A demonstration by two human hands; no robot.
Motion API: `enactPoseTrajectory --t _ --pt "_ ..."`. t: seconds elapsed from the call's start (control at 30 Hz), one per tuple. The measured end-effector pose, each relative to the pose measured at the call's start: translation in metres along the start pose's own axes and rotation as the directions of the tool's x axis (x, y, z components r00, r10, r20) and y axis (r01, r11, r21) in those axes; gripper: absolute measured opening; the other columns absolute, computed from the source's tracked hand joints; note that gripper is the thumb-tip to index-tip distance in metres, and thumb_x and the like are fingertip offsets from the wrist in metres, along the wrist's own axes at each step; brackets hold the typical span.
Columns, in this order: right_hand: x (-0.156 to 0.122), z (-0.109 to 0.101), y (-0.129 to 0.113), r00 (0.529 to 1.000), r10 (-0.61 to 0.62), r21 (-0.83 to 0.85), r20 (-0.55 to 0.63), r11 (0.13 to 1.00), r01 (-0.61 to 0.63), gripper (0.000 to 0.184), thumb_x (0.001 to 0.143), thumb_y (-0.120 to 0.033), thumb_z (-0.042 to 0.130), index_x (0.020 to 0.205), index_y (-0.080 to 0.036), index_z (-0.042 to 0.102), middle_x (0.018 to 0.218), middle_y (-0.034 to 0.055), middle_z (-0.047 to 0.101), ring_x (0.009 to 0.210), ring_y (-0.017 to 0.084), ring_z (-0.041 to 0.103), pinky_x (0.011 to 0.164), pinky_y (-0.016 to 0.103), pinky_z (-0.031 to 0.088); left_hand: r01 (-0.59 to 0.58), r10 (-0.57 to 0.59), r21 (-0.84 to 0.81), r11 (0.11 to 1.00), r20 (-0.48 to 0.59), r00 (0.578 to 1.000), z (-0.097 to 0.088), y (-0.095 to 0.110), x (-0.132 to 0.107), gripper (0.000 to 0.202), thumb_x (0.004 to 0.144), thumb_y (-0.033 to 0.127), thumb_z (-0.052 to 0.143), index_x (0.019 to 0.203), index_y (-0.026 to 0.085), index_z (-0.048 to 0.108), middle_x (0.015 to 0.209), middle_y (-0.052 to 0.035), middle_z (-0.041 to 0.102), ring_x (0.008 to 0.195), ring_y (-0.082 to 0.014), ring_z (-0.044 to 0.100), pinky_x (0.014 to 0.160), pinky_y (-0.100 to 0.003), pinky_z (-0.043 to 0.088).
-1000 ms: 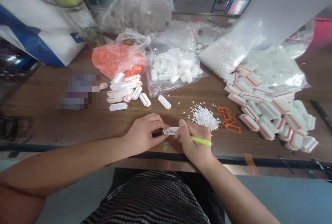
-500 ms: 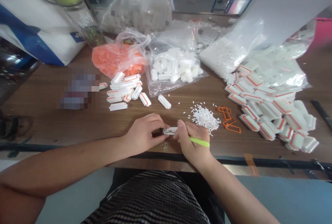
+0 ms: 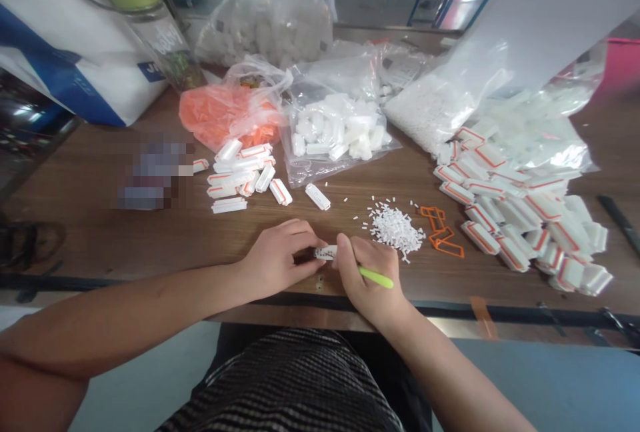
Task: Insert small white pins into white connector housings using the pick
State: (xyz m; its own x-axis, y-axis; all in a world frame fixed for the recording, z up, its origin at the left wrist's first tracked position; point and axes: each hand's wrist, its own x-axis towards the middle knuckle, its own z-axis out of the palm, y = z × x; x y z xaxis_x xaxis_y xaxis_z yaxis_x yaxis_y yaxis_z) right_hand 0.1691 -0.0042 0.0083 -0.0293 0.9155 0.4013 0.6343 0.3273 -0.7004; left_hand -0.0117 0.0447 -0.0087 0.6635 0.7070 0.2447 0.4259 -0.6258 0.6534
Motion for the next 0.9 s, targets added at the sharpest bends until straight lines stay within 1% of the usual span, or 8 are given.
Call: enactPoseTrajectory --t 0.17,0.4,0.57,0.7,0.77,0.9 --pt "-0.0052 -0.0001 0.0039 0.999 0.033 0.025 -0.043 0.999 -0.032 0.042 0.096 -0.020 0.048 0.056 -0.020 0.061 0.052 -0.0027 0.064 0.044 0.007 0.058 0.049 0.022 0.044 -0.002 0.002 -0.013 1.000 -0.008 1.000 -0.0002 -0.0011 0.0003 0.011 0.086 0.027 0.065 0.094 0.019 0.066 0.087 -0.0017 0.066 0.083 -0.0175 0.059 0.075 -0.032 0.049" --pt "-0.0020 -0.0004 0.0017 1.000 0.028 0.009 -0.010 1.000 -0.028 0.043 0.096 -0.021 0.047 0.055 -0.019 0.061 0.051 -0.0028 0.063 0.043 0.008 0.058 0.049 0.022 0.044 -0.003 0.003 -0.007 1.000 -0.005 1.000 0.0005 -0.0014 0.0001 0.011 0.086 0.028 0.065 0.093 0.019 0.066 0.088 -0.0018 0.065 0.084 -0.0174 0.059 0.075 -0.032 0.050" --pt "-0.0017 0.0008 0.0008 0.999 0.054 0.013 -0.006 0.998 -0.054 0.044 0.097 -0.023 0.046 0.054 -0.020 0.060 0.050 -0.0018 0.063 0.043 0.009 0.058 0.048 0.023 0.044 -0.012 0.011 -0.011 1.000 -0.013 1.000 0.0004 -0.0013 0.0001 0.011 0.086 0.027 0.065 0.093 0.019 0.066 0.088 -0.0019 0.065 0.083 -0.0175 0.059 0.075 -0.032 0.050" --pt "-0.0038 0.0005 0.0021 0.996 0.083 0.023 -0.039 0.996 -0.082 0.045 0.097 -0.024 0.046 0.055 -0.020 0.062 0.052 -0.0016 0.065 0.043 0.008 0.058 0.049 0.023 0.046 -0.008 0.008 -0.013 1.000 -0.011 1.000 0.0001 -0.0013 0.0003 0.011 0.085 0.027 0.066 0.094 0.019 0.066 0.088 -0.0017 0.065 0.083 -0.0173 0.059 0.075 -0.032 0.050" --pt "-0.0037 -0.0002 0.0018 0.996 0.076 0.023 -0.048 0.997 -0.075 0.045 0.097 -0.024 0.046 0.056 -0.020 0.063 0.052 -0.0021 0.065 0.043 0.008 0.058 0.050 0.022 0.045 -0.012 0.011 -0.013 1.000 -0.013 1.000 0.0001 -0.0012 0.0001 0.012 0.085 0.026 0.066 0.094 0.018 0.067 0.087 -0.0018 0.065 0.083 -0.0172 0.059 0.075 -0.032 0.050" --pt "-0.0016 -0.0012 -0.0003 0.998 0.069 0.018 -0.007 0.997 -0.068 0.046 0.097 -0.024 0.046 0.054 -0.020 0.062 0.049 -0.0026 0.063 0.042 0.008 0.058 0.048 0.022 0.044 -0.011 0.011 -0.012 1.000 -0.010 1.000 0.0002 -0.0012 0.0000 0.012 0.085 0.025 0.066 0.094 0.018 0.067 0.087 -0.0017 0.065 0.083 -0.0172 0.059 0.075 -0.032 0.049"
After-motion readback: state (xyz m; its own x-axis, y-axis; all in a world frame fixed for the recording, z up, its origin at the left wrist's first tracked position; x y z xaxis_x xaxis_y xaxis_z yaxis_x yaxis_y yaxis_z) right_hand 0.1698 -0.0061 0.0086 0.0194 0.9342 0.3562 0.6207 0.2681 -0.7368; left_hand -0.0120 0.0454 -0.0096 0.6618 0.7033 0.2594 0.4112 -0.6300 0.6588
